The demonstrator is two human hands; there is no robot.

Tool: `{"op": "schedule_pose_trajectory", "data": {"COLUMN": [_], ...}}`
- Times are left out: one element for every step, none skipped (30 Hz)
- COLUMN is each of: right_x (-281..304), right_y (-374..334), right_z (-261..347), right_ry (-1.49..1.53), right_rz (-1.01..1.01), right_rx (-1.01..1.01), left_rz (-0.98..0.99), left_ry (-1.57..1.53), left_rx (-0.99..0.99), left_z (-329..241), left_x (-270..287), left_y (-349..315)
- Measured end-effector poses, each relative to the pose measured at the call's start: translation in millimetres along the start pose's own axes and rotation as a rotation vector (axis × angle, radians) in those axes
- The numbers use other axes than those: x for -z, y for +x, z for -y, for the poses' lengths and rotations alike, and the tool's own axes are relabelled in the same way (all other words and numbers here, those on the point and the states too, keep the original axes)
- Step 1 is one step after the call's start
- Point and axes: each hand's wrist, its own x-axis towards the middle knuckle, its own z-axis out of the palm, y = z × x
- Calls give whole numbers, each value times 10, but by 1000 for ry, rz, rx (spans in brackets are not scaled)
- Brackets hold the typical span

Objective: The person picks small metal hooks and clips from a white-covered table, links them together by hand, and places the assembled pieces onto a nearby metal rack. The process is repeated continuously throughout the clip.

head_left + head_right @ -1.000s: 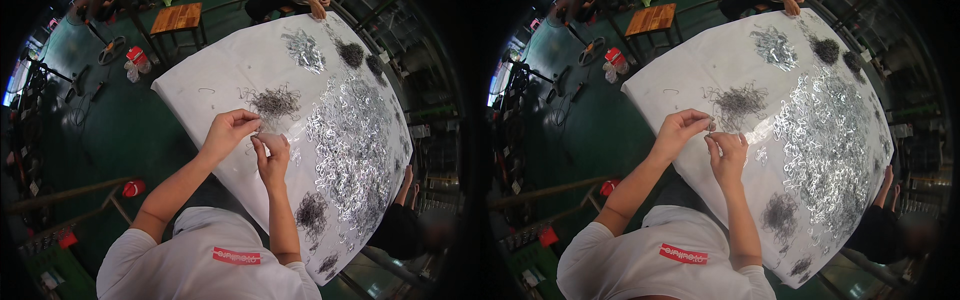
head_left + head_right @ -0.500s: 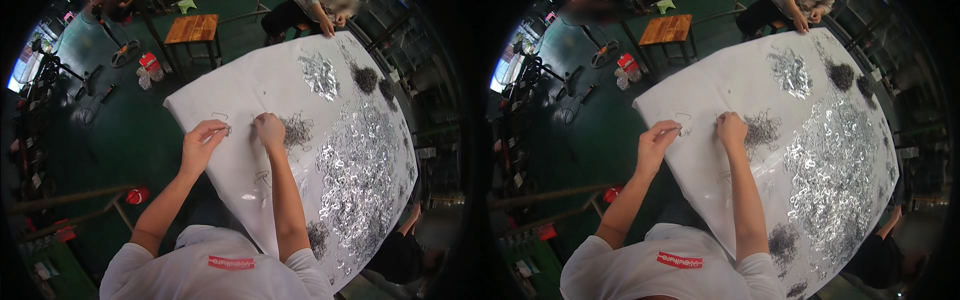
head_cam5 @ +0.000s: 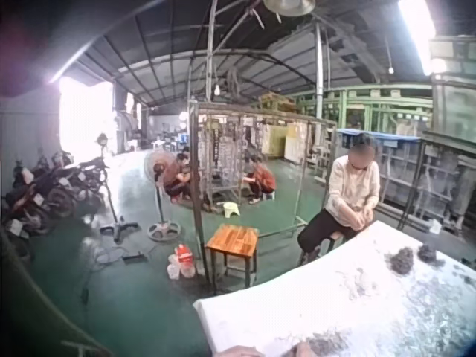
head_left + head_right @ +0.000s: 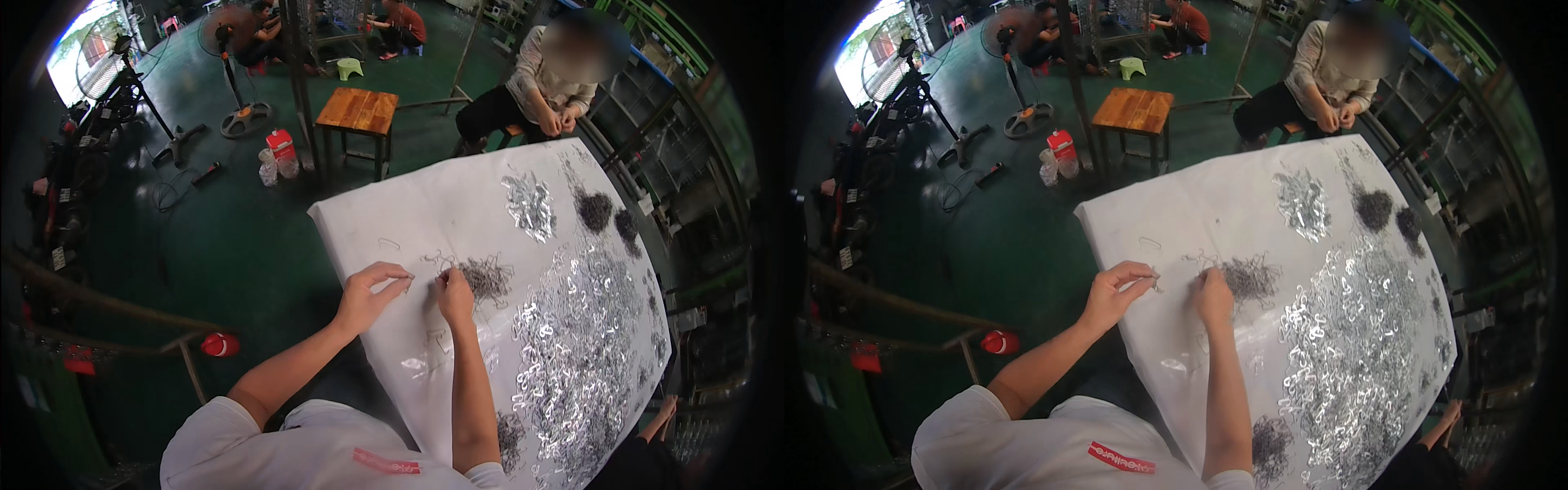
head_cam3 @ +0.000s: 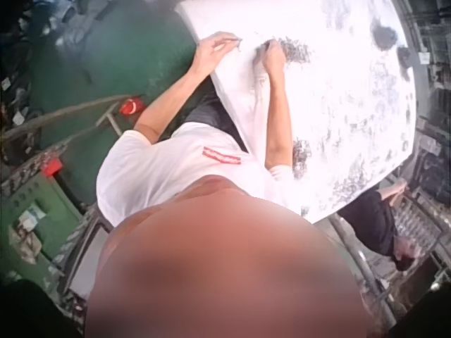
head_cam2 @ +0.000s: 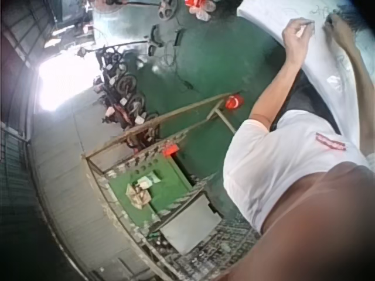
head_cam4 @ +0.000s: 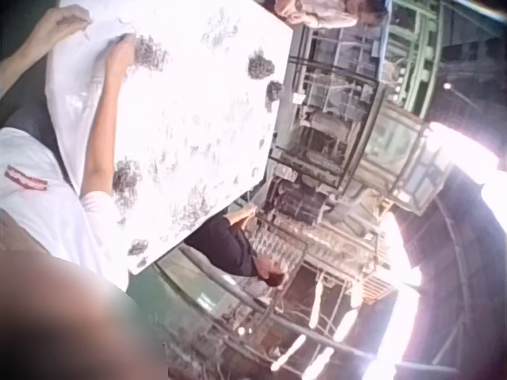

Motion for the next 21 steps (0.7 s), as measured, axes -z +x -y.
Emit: {"op": "schedule_pose_trajectory", "data": {"right_x": [31,57,73,70,58,61,50,12,-24,-49,-74,-88,-84,-68,-57,-39,-10,-1,-21,-40,-46], "right_y": [3,-14,-15,31,88,165,261,361,434,486,535,586,650,717,773,816,846,870,882,879,868], "right_z": [-51,-110,-168,-202,-216,-228,-214,-162,-102,-46,10,61,93,106,108,87,45,14,3,-7,-22], "right_ry": [18,35,30,40,31,27,-20,-66,-110,-111,-109,-107,-132,-157,-184,-204,-226,-256,-292,-335,-380], "right_rz": [-16,-19,-50,-68,-14,41,89,137,185,154,124,98,115,135,155,182,210,229,258,281,317], "right_rx": [12,-7,20,27,3,-18,-17,-11,-3,18,40,63,61,60,57,96,132,162,190,210,221], "left_rz": [-1,4,7,13,20,19,12,-1,-18,-16,-19,-25,-23,-23,-25,-27,-30,-29,-36,-41,-45], "left_ry": [-12,-10,-2,-18,-27,-33,-44,-50,-52,-65,-74,-83,-87,-93,-99,-84,-72,-63,-70,-79,-89], "left_rx": [-7,10,30,24,30,2,23,28,19,36,40,42,39,34,25,24,19,13,37,63,88], "left_z": [-20,-36,-48,-62,-86,-109,-133,-159,-181,-197,-211,-224,-232,-235,-236,-234,-230,-227,-225,-222,-221], "left_x": [-14,-17,-26,-24,-3,8,15,32,42,46,52,63,74,83,102,123,137,142,146,151,154], "left_y": [-36,-67,-120,-153,-190,-216,-239,-263,-280,-289,-301,-312,-322,-335,-339,-340,-349,-353,-358,-365,-375]}}
